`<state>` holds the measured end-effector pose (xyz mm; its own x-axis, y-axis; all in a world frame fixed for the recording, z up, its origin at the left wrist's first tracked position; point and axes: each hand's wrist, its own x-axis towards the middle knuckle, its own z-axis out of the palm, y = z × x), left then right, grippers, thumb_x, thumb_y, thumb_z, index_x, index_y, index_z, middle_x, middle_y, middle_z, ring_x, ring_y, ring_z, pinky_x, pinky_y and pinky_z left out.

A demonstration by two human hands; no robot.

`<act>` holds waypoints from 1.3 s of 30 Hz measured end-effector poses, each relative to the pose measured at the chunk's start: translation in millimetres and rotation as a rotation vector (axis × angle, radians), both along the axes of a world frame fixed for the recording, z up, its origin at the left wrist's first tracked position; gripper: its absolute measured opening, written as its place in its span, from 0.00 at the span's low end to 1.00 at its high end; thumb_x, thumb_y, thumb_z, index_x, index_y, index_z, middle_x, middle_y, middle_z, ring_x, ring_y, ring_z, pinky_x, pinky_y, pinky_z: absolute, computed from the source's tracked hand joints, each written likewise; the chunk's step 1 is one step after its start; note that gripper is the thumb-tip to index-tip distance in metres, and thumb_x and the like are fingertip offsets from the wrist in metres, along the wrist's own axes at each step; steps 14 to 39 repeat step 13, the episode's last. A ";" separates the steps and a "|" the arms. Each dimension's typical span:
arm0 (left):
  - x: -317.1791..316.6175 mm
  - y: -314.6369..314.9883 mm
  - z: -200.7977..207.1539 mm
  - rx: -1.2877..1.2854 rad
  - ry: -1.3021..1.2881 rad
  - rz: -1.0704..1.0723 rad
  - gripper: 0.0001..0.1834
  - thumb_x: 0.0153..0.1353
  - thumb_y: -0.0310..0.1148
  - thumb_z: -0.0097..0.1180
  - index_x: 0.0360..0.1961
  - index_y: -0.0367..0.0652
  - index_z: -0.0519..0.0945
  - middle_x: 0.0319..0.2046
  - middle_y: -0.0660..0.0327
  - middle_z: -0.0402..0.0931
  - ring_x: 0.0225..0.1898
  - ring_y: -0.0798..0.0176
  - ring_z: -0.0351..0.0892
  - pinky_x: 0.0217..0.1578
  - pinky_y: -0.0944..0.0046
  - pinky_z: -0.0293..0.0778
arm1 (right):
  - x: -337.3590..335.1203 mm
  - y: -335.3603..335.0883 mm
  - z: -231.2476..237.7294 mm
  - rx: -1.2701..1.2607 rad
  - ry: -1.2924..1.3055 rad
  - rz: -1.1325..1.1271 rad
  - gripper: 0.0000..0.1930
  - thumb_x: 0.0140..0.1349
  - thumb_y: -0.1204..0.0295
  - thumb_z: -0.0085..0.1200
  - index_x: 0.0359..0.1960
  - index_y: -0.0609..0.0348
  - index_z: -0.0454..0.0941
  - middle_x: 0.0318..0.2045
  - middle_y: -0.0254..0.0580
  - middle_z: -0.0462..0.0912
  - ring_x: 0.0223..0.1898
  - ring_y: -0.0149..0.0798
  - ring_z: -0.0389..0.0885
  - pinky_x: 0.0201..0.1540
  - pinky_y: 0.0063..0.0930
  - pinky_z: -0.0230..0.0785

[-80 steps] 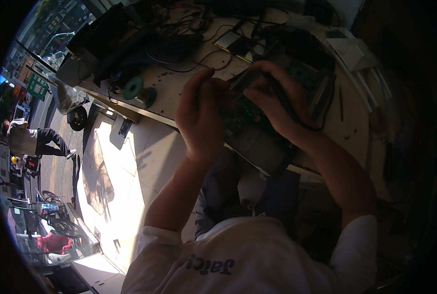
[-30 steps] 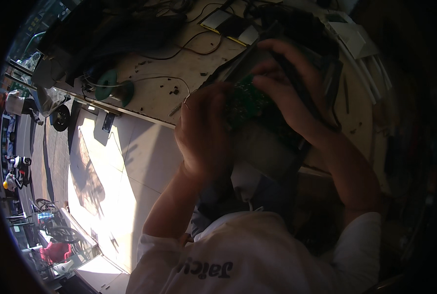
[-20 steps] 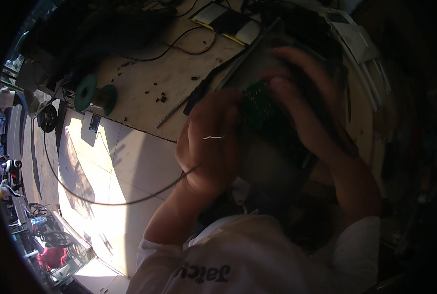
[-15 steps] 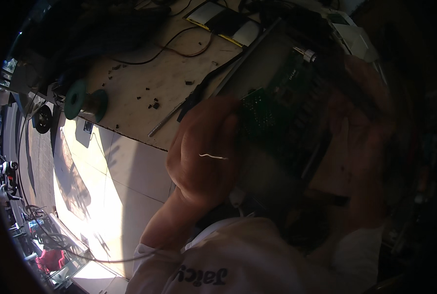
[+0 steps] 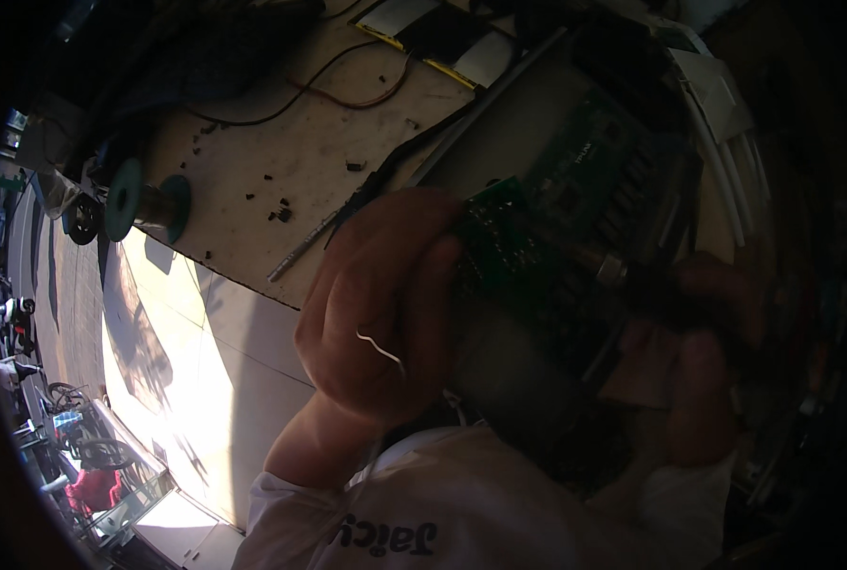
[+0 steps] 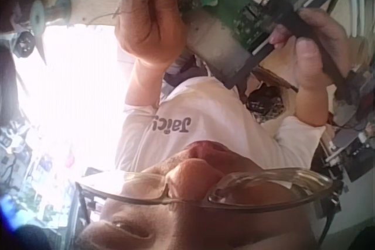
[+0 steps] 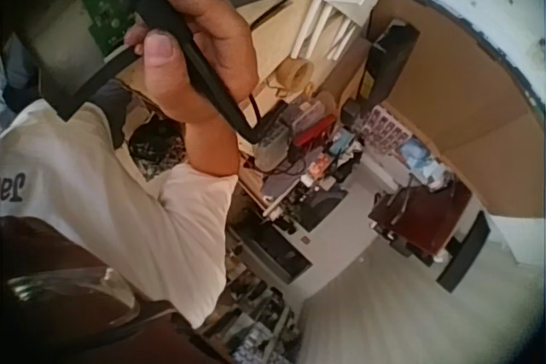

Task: The person holds a green circuit board and uses a soldering iron to apply solder to several connection points. The person repeatedly flips the board to access different sides and continues soldering multiple joints throughout the clip.

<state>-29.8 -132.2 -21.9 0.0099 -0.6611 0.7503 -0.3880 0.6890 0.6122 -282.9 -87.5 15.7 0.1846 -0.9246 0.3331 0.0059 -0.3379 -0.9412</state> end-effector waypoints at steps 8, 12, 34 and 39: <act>-1.1 -3.5 -0.2 -0.022 -0.002 0.001 0.12 0.58 0.13 0.63 0.44 0.26 0.78 0.37 0.43 0.83 0.40 0.49 0.86 0.41 0.59 0.82 | 0.6 -1.7 -3.3 -0.027 0.007 0.027 0.21 0.68 0.68 0.56 0.55 0.74 0.69 0.39 0.57 0.81 0.32 0.39 0.86 0.30 0.26 0.80; -1.3 -1.9 0.6 -0.002 0.000 0.000 0.12 0.58 0.14 0.63 0.44 0.27 0.78 0.37 0.44 0.83 0.40 0.49 0.86 0.41 0.59 0.82 | -1.7 -3.6 -5.4 -0.055 0.024 0.060 0.23 0.69 0.66 0.56 0.56 0.74 0.68 0.39 0.58 0.80 0.31 0.39 0.86 0.30 0.28 0.80; -1.4 -1.8 0.5 -0.001 -0.002 0.005 0.12 0.58 0.14 0.63 0.44 0.27 0.78 0.37 0.44 0.83 0.40 0.49 0.86 0.41 0.59 0.82 | -2.1 -3.6 -5.3 -0.053 0.027 0.064 0.23 0.69 0.66 0.57 0.56 0.74 0.68 0.39 0.58 0.80 0.32 0.39 0.86 0.30 0.28 0.80; -1.4 -1.8 0.5 -0.001 -0.002 0.005 0.12 0.58 0.14 0.63 0.44 0.27 0.78 0.37 0.44 0.83 0.40 0.49 0.86 0.41 0.59 0.82 | -2.1 -3.6 -5.3 -0.053 0.027 0.064 0.23 0.69 0.66 0.57 0.56 0.74 0.68 0.39 0.58 0.80 0.32 0.39 0.86 0.30 0.28 0.80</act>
